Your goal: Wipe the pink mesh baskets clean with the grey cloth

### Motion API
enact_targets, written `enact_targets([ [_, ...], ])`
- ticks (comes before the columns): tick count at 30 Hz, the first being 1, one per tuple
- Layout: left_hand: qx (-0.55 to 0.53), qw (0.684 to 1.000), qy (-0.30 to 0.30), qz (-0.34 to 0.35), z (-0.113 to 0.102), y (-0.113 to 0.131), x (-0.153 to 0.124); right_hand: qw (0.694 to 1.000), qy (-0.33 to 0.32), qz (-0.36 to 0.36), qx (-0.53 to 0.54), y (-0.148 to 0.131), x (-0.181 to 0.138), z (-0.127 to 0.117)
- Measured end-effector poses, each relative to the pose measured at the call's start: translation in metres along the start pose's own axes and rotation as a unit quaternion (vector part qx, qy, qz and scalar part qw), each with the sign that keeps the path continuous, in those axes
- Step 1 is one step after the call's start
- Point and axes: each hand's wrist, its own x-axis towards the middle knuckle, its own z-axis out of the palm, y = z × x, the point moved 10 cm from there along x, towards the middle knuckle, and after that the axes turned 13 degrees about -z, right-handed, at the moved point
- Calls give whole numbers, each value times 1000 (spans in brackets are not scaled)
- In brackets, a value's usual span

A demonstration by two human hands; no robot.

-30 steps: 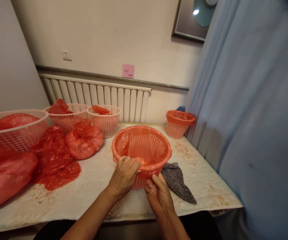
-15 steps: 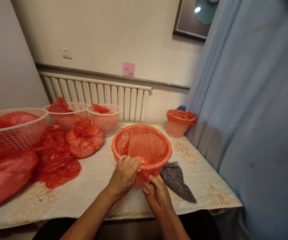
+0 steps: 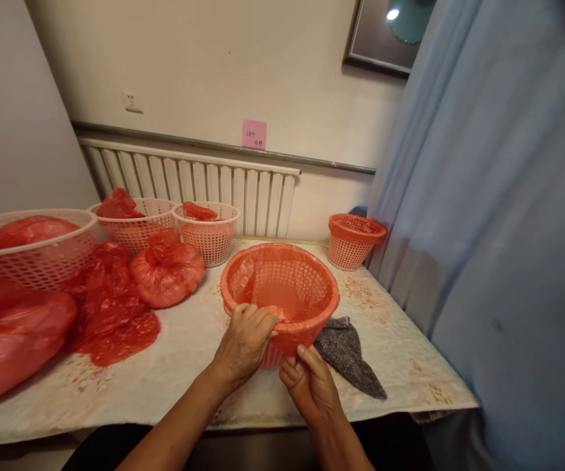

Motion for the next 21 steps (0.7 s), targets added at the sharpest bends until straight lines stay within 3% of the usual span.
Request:
enact_targets([
  [12,2,1000,3,-1,2,-2,0,998,56,-12,-3,5,2,-28],
  [16,1,1000,5,0,2,-2,-1,998,55,-30,10,2,1,-24],
  [21,0,1000,4,-2,2,-2,-1,1000,-4,2,10,15,4,-3],
])
